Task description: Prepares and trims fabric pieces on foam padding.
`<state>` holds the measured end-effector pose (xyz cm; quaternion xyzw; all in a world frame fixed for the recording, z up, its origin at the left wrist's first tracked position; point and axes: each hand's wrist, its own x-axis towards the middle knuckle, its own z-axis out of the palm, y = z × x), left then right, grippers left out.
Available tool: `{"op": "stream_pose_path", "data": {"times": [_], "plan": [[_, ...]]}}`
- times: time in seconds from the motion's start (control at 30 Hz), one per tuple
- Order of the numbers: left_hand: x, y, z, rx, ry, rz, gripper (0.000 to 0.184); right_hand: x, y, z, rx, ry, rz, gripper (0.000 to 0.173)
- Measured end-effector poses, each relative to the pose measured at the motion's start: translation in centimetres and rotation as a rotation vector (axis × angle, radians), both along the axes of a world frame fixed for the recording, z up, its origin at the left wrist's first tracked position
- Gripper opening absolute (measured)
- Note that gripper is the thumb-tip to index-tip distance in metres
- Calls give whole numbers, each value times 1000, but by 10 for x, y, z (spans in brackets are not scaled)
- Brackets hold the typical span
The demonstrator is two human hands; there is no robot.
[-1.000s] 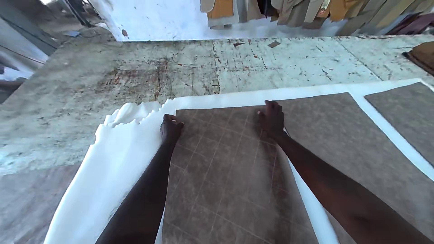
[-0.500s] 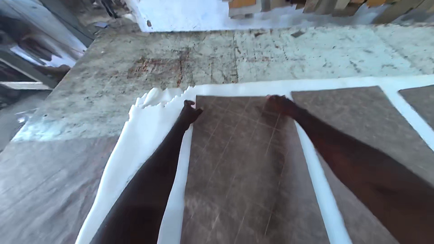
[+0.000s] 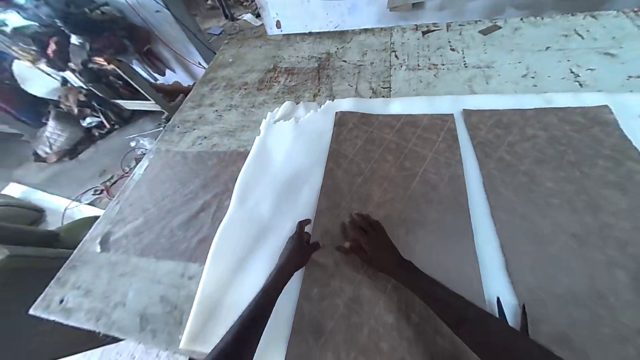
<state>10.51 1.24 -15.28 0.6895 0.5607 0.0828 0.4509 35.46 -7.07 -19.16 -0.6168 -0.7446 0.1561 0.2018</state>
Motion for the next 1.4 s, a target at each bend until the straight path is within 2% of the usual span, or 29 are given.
{"op": "stream_pose_path", "data": {"times": [0.17, 0.27, 0.43, 0.5, 0.63, 0.73, 0.83, 0.9, 0.97, 1.03, 1.17, 1.27, 1.33, 1.4], "plan": [[-15, -26, 3, 110, -8, 17, 73, -37, 2, -12, 28, -133, -42, 70], [-39, -77, 17, 34, 2, 6, 77, -59, -5, -12, 17, -145, -41, 72], [-100, -152, 2, -15, 30, -36, 87, -107, -36, -10, 34, -152, -24, 73], [-113, -172, -4, 1, 59, -15, 84, -127, -50, -14, 50, -187, -20, 73], [-116, -188, -8, 103, 179, 18, 77, -157, -71, -17, 41, -182, -35, 70], [-112, -196, -5, 158, 259, 17, 70, -169, -100, -1, 75, -125, -18, 67], [-119, -206, 0, 170, 307, 36, 64, -192, -128, 0, 14, -106, 33, 68], [-128, -211, -2, 189, 291, 51, 60, -199, -147, -2, 13, -55, 122, 59], [-137, -215, -10, 247, 268, 38, 55, -192, -165, 9, -50, 23, 227, 52], [-143, -218, -15, 340, 242, 3, 48, -170, -179, 21, -77, 47, 230, 51], [-145, -221, -25, 563, 103, -140, 37, -103, -213, 17, -35, 19, -16, 46], [-149, -219, -29, 558, 126, -284, 31, -65, -244, 5, -122, 29, -11, 37], [-150, -212, -22, 528, 133, -324, 28, -51, -259, 10, -87, 73, -19, 33], [-149, -206, -15, 544, 121, -329, 28, -37, -271, 19, -19, 73, -121, 34]]}}
